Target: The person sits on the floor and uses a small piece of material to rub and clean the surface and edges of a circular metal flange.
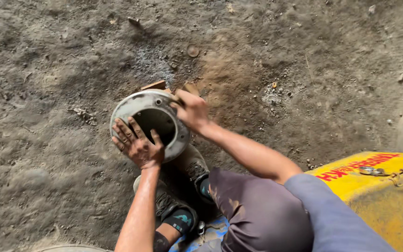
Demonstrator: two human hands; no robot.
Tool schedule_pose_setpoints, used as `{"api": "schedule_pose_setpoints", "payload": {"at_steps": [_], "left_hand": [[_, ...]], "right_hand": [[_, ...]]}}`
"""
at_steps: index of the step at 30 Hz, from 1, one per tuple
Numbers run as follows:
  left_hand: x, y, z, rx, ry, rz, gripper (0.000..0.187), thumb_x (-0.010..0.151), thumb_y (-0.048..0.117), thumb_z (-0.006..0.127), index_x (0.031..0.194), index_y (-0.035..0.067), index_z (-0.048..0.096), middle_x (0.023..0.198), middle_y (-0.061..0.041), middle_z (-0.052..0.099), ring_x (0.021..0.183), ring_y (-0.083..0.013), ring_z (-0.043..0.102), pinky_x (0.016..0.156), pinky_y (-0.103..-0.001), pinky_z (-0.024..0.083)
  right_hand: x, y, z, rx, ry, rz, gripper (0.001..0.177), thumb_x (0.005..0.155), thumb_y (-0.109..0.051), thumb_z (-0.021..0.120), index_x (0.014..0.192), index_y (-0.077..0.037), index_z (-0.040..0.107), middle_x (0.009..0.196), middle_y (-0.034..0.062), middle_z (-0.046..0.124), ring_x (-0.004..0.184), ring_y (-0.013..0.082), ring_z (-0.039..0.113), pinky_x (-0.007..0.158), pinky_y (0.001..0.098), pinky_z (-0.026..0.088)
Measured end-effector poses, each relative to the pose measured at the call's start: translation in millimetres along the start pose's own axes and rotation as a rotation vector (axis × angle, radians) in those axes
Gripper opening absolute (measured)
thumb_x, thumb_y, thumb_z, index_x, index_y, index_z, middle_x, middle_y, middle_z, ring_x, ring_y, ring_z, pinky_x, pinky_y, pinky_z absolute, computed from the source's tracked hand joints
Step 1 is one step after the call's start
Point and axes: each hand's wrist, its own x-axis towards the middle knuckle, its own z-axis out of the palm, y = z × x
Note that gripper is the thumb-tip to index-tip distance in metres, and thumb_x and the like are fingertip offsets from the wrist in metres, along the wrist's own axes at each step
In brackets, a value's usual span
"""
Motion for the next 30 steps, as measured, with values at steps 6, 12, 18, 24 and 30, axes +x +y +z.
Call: {"api": "schedule_pose_setpoints", "payload": {"at_steps": [6, 12, 18, 24, 30], "left_hand": [[-4.4, 11.1, 8.4, 0.116, 0.093, -0.136, 0.082, 0.105, 0.049, 0.053, 0.167, 0.005, 0.022, 0.172, -0.027, 0.011, 0.159, -0.0456, 0.008, 0.127, -0.063, 0.004], [-1.5, 10.8, 17.3, 0.147, 0.162, -0.123, 0.079, 0.101, 0.048, 0.048, 0.165, 0.008, 0.025, 0.172, -0.024, 0.012, 0.160, -0.0432, 0.009, 0.128, -0.061, 0.005], [-3.3, 8.4, 14.2, 0.145, 0.150, -0.119, 0.079, 0.100, 0.047, 0.047, 0.164, 0.006, 0.025, 0.171, -0.027, 0.014, 0.159, -0.0436, 0.011, 0.127, -0.061, 0.005], [-3.1, 13.2, 12.7, 0.110, 0.166, -0.099, 0.079, 0.100, 0.047, 0.047, 0.163, 0.006, 0.025, 0.170, -0.027, 0.015, 0.159, -0.0442, 0.011, 0.127, -0.060, 0.005], [-3.2, 14.8, 14.5, 0.161, 0.155, -0.103, 0.080, 0.100, 0.046, 0.046, 0.163, 0.004, 0.024, 0.170, -0.028, 0.013, 0.159, -0.0446, 0.011, 0.126, -0.061, 0.004]], "right_hand": [[78.5, 7.9, 4.1, -0.141, -0.449, -0.081, 0.029, 0.079, -0.015, 0.076, 0.101, -0.006, 0.061, 0.077, 0.0198, 0.069, 0.076, 0.0423, 0.068, 0.065, 0.0544, 0.052], [108.8, 4.5, 13.5, -0.260, -0.723, -0.294, 0.023, 0.070, -0.018, 0.080, 0.092, -0.014, 0.076, 0.089, 0.0156, 0.074, 0.089, 0.0391, 0.071, 0.074, 0.0504, 0.056], [82.8, 5.1, 4.2, -0.101, -0.597, -0.224, 0.022, 0.078, -0.020, 0.080, 0.098, -0.011, 0.077, 0.095, 0.0144, 0.076, 0.086, 0.0343, 0.073, 0.076, 0.0452, 0.057], [11.9, -5.1, -7.4, 0.056, -0.112, -0.087, 0.023, 0.090, -0.008, 0.070, 0.112, -0.010, 0.077, 0.093, 0.0130, 0.073, 0.077, 0.0307, 0.071, 0.067, 0.0428, 0.054], [-30.7, 3.0, -16.2, 0.073, 0.087, -0.054, 0.023, 0.092, -0.012, 0.072, 0.115, -0.009, 0.075, 0.094, 0.0132, 0.072, 0.080, 0.0286, 0.069, 0.069, 0.0393, 0.054]]}}
